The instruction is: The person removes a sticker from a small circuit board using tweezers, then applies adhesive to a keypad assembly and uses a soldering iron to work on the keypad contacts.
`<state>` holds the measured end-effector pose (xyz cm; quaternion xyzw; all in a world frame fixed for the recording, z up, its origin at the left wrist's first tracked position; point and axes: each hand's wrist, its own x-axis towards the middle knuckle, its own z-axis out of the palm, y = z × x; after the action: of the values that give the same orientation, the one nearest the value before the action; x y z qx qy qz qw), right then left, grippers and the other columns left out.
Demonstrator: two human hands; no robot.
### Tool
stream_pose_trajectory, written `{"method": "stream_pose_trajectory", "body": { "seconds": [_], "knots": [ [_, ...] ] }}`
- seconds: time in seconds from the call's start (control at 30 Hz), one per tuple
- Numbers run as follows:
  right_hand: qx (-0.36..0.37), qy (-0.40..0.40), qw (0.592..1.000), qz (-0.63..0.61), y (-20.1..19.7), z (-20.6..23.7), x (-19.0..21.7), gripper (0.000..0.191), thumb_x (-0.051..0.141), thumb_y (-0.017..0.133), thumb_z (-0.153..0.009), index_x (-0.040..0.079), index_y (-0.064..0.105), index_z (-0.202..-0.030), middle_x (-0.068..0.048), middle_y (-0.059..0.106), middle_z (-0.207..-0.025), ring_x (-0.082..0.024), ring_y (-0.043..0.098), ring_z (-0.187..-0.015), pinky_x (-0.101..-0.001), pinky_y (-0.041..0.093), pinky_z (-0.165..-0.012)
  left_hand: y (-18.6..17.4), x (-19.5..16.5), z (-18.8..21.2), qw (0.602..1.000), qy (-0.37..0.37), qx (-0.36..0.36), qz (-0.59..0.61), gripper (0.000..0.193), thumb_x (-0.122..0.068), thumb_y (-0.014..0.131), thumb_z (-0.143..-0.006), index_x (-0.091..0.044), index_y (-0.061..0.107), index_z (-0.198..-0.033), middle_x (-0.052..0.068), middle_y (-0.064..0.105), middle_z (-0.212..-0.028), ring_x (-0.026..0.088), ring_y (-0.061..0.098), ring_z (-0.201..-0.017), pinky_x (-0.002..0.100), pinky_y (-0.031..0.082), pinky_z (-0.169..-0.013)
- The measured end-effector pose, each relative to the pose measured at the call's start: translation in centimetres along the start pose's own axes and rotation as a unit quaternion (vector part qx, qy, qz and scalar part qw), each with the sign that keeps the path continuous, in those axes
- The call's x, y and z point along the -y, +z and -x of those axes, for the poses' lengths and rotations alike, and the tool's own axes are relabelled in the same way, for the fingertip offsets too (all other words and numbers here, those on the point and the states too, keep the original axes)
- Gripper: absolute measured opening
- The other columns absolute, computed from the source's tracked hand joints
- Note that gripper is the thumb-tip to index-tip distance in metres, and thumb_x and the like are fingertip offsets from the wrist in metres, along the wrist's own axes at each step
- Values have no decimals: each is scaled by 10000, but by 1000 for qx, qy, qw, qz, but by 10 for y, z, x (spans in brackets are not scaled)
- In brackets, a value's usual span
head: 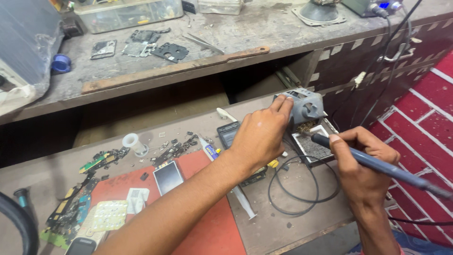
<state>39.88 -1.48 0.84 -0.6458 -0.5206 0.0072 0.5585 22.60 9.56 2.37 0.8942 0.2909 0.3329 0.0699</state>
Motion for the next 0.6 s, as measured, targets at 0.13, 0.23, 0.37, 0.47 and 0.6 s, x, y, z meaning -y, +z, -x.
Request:
{"method": "stream_pose_trajectory", "body": {
  "seconds": [0.13, 0.23, 0.37, 0.47, 0.6],
  "knots": [
    [-40, -4, 991, -125, -1, 0, -11, 178, 57, 588, -958, -47, 695, -861, -82, 640, -673, -99, 563, -550, -223, 409, -545, 2, 1, 2, 999, 19, -30, -8, 752, 83, 695, -596, 88, 504, -1323, 269, 559, -1403, 440, 709, -914, 503, 582, -758],
    [-45, 21, 978, -203, -4, 2, -17, 189, 35, 568, -965, -64, 669, -839, -117, 657, -704, -121, 554, -568, -232, 416, -539, 3, 2, 4, 1000, 2, 0, -9, 722, 81, 661, -658, 83, 496, -1362, 261, 544, -1432, 428, 697, -977, 499, 575, -804],
    [-17, 77, 950, -301, -11, 2, -24, 134, 13, 564, -994, -47, 638, -900, -144, 672, -756, -137, 571, -608, -248, 443, -554, -4, 4, 3, 998, 37, -42, -31, 596, 46, 621, -772, 48, 541, -1363, 194, 607, -1387, 382, 617, -1214, 494, 510, -976],
    [-13, 88, 941, -325, -18, 8, -27, 177, 12, 558, -1040, -71, 631, -902, -156, 659, -786, -148, 575, -641, -264, 450, -584, -20, 5, 14, 997, 51, -58, -3, 545, 14, 613, -813, 53, 567, -1355, 203, 601, -1389, 368, 541, -1275, 487, 461, -1055],
    [-42, 107, 938, -326, -28, 21, -29, 167, 30, 566, -1074, -72, 631, -960, -140, 627, -798, -163, 588, -669, -275, 452, -609, -50, 3, 34, 994, 66, -74, -36, 321, -41, 649, -859, -1, 677, -1175, 169, 657, -1283, 345, 599, -1203, 468, 484, -1000]
  ]
}}
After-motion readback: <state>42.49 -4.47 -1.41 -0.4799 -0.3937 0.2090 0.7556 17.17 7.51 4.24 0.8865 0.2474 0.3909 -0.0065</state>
